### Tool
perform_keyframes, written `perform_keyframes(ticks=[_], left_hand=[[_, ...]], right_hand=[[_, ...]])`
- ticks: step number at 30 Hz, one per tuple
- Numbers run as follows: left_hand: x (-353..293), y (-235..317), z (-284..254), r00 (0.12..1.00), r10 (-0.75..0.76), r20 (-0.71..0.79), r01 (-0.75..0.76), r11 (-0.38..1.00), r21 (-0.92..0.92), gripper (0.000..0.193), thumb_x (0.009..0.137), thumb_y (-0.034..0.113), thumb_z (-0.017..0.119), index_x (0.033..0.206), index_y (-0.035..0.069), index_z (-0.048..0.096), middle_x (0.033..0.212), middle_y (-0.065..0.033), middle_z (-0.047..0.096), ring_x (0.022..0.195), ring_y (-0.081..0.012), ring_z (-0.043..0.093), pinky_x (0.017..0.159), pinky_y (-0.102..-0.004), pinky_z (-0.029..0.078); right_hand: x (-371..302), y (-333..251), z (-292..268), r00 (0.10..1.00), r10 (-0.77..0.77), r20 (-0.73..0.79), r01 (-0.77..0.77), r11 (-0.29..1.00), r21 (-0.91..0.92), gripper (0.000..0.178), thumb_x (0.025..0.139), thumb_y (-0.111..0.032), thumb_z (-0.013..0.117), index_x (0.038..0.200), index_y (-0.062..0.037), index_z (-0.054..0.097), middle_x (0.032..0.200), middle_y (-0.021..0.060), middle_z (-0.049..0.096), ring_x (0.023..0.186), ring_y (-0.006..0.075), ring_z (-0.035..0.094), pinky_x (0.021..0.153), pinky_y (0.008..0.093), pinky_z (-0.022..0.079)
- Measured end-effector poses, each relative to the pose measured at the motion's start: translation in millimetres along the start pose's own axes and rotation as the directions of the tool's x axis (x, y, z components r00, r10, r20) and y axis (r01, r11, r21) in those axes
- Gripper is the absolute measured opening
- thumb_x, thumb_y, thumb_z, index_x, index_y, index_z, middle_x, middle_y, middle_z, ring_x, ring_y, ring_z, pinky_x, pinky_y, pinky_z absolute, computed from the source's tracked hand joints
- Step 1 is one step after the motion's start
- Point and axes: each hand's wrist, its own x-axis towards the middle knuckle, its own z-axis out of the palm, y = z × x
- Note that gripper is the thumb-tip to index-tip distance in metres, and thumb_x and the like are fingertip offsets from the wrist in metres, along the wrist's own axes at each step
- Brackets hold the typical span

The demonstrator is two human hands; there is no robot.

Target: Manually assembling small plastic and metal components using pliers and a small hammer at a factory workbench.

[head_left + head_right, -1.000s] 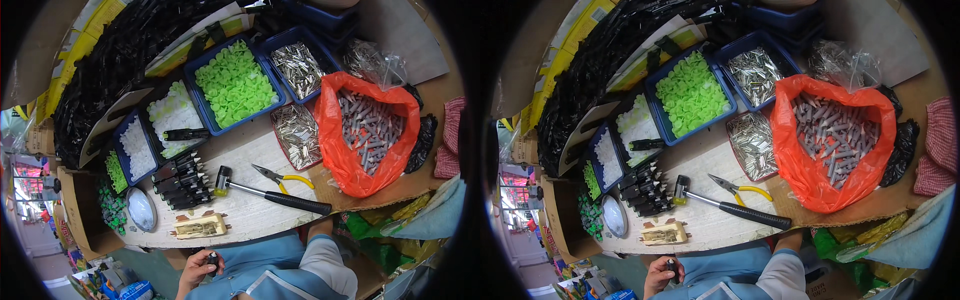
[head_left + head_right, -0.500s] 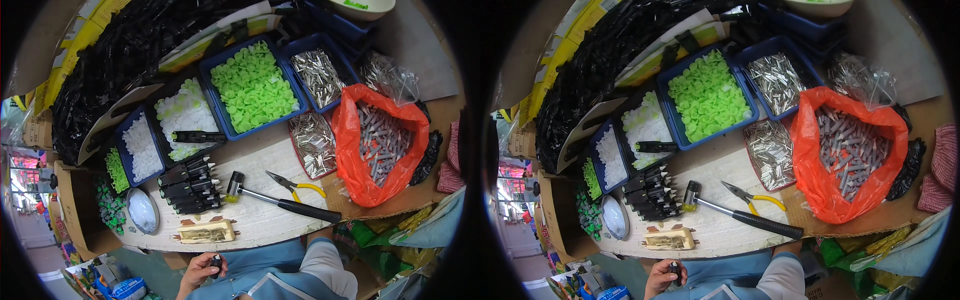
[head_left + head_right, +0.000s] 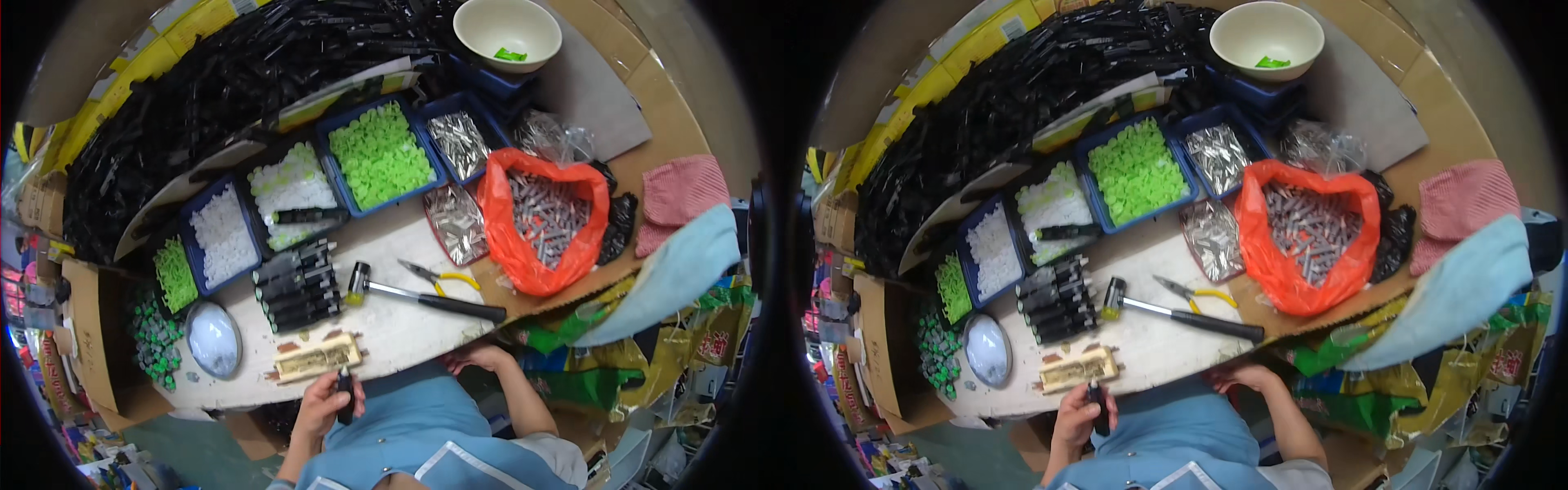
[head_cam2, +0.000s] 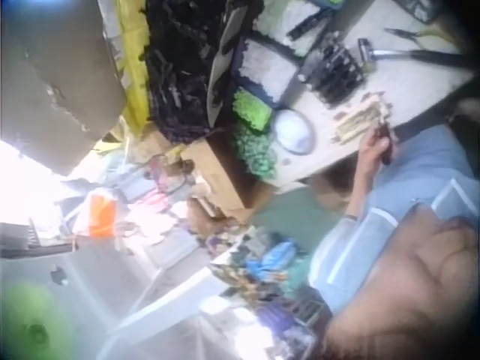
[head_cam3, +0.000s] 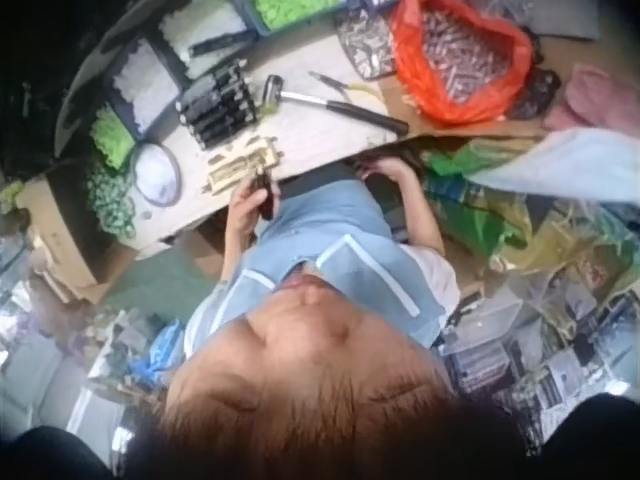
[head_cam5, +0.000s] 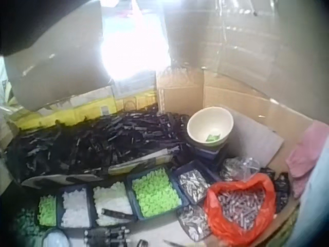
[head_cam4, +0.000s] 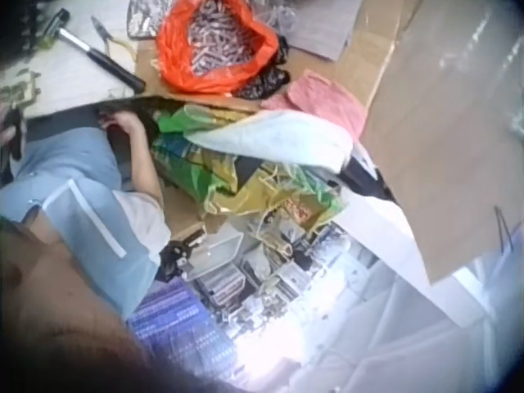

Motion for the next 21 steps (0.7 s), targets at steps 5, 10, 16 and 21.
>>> perform_keyframes(ticks=[5,10,16,21], left_hand=[[2.7,-2.3,9.1,0.991,0.084,0.103,-0.085,0.996,0.007,0.028,0.081,0.01,0.057,0.105,-0.002,0.046,0.084,-0.0156,0.058,0.067,-0.0233,0.061,0.057,-0.0331,0.051],[-2.1,-2.3,11.9,0.981,0.19,0.045,-0.19,0.982,-0.013,0.027,0.082,0.007,0.054,0.106,-0.001,0.046,0.085,-0.0144,0.058,0.066,-0.0199,0.06,0.054,-0.027,0.051],[-15.1,-1.0,15.1,0.962,0.271,0.035,-0.266,0.958,-0.112,0.036,0.086,0.012,0.05,0.12,0.003,0.04,0.086,-0.0135,0.057,0.065,-0.0176,0.057,0.053,-0.028,0.05],[-20.5,-3.2,10.3,0.962,0.27,0.04,-0.26,0.95,-0.174,0.037,0.092,0.022,0.044,0.124,0.004,0.037,0.088,-0.0109,0.057,0.068,-0.0143,0.057,0.057,-0.0259,0.05]], right_hand=[[-66.2,-86.4,99.2,0.959,-0.174,0.224,0.246,0.904,-0.35,0.015,0.09,-0.013,0.047,0.098,-0.0017,0.052,0.08,0.0066,0.061,0.056,0.011,0.058,0.051,0.0235,0.049],[-32.7,-118.2,124.6,0.562,-0.825,0.058,0.263,0.111,-0.958,0.016,0.082,-0.018,0.058,0.087,-0.0034,0.055,0.066,0.012,0.058,0.06,0.0235,0.058,0.055,0.0338,0.045],[3.2,-118.5,136.6,0.399,-0.901,0.169,-0.033,-0.198,-0.98,0.016,0.081,-0.021,0.056,0.087,-0.0065,0.051,0.071,0.0134,0.058,0.061,0.034,0.058,0.052,0.0454,0.044],[-7.5,-122.6,144.8,0.446,-0.883,0.143,-0.001,-0.16,-0.987,0.018,0.081,-0.02,0.055,0.089,-0.0047,0.051,0.077,0.0148,0.059,0.069,0.0341,0.058,0.059,0.045,0.045]])
